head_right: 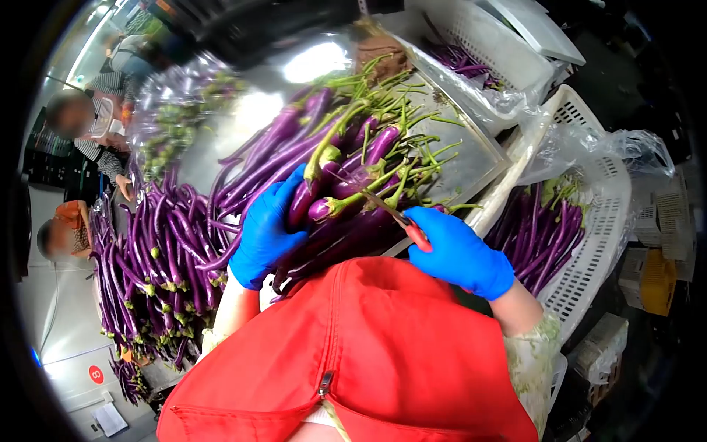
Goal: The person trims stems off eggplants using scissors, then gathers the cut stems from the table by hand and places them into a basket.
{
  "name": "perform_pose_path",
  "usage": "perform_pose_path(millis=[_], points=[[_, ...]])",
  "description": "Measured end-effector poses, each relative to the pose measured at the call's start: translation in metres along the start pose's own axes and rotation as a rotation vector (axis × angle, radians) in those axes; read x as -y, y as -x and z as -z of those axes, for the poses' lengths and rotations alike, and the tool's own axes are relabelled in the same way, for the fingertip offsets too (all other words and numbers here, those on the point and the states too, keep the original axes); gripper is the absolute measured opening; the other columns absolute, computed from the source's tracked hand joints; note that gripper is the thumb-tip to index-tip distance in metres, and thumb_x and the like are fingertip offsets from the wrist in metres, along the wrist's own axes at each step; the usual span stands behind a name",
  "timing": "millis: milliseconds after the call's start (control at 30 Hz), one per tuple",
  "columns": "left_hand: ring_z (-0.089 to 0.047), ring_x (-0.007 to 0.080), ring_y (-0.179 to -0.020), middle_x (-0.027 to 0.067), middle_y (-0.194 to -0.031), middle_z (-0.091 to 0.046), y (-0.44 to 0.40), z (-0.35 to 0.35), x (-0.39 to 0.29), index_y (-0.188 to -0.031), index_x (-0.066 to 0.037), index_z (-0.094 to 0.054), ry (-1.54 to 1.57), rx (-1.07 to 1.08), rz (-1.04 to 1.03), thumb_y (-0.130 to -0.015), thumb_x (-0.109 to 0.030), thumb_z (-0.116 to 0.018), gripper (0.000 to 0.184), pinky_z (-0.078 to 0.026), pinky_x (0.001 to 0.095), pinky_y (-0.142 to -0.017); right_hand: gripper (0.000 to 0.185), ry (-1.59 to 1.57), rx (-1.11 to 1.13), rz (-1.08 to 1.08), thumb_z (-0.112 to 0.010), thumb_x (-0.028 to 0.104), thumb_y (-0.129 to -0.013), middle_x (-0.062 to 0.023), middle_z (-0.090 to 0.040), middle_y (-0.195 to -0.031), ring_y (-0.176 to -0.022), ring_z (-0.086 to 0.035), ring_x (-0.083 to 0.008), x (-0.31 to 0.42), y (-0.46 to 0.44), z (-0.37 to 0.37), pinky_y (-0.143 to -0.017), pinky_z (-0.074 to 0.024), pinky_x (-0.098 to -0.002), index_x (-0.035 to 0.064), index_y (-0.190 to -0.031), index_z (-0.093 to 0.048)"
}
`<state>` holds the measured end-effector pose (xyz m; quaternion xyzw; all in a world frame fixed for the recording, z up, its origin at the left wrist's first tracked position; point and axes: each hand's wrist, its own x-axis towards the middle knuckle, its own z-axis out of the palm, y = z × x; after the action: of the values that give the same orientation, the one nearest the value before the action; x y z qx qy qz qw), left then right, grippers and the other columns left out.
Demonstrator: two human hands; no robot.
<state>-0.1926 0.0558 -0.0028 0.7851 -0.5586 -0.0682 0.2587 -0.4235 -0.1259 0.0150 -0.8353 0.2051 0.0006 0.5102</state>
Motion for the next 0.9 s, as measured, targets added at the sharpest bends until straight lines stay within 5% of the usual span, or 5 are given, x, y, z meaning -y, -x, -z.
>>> perform_pose_path(millis=[200, 333, 567, 600, 900], points=[[-0.057, 0.0358, -0.088, 0.0166, -0.101, -0.057, 0.002, -0.013, -0.014, -0.137, -0.012, -0.042, -0.102, 0.096, -0.030, -0.058, -0.014, -0.072, 0.085, -0.046, 0.0419, -0.078, 0.032, 0.009, 0.056, -0.017, -0.055, 0.011, -0.076, -0.0110, -0.052, -0.076, -0.066, -0.048, -0.0189, 0.000, -0.017, -0.007, -0.064, -0.0425, -0.0331, 0.0015, -0.106, -0.054], [-0.057, 0.0351, -0.086, 0.0159, -0.101, -0.057, 0.003, -0.014, -0.014, -0.138, -0.013, -0.041, -0.155, 0.116, -0.017, -0.058, -0.015, -0.072, 0.086, -0.045, 0.0414, -0.077, 0.011, -0.040, 0.010, -0.001, -0.053, 0.007, -0.076, -0.0139, -0.050, -0.069, -0.060, -0.049, -0.0296, 0.000, -0.024, -0.015, -0.058, -0.0403, -0.0370, 0.0021, -0.085, -0.048], [-0.056, 0.0369, -0.083, 0.0185, -0.095, -0.055, 0.003, -0.009, 0.003, -0.138, -0.010, -0.039, 0.017, 0.048, 0.060, -0.061, -0.022, -0.073, 0.086, -0.046, 0.0433, -0.074, 0.015, -0.360, -0.165, 0.069, -0.054, 0.004, -0.077, -0.0080, -0.053, -0.075, -0.069, -0.051, -0.0164, -0.024, -0.029, -0.031, -0.067, -0.0438, -0.0302, 0.0005, -0.091, -0.050], [-0.057, 0.0349, -0.104, 0.0204, -0.113, -0.057, 0.002, -0.004, 0.003, -0.137, -0.007, -0.041, 0.107, 0.030, 0.150, -0.061, -0.009, -0.069, 0.081, -0.045, 0.0394, -0.091, 0.016, -0.560, -0.144, 0.071, -0.055, 0.002, -0.077, -0.0037, -0.053, -0.077, -0.073, -0.050, -0.0123, -0.019, -0.024, -0.032, -0.070, -0.0438, -0.0282, -0.0001, -0.092, -0.051], [-0.051, 0.0168, -0.111, 0.0104, -0.126, -0.053, -0.002, 0.002, 0.016, -0.140, -0.005, -0.037, 0.511, -0.137, 0.297, -0.065, -0.003, -0.066, 0.080, -0.040, 0.0294, -0.096, 0.022, -0.530, 0.148, 0.117, -0.055, 0.004, -0.079, -0.0021, -0.053, -0.083, -0.078, -0.051, -0.0097, -0.046, -0.030, -0.059, -0.074, -0.0438, -0.0262, 0.0013, -0.100, -0.053]])
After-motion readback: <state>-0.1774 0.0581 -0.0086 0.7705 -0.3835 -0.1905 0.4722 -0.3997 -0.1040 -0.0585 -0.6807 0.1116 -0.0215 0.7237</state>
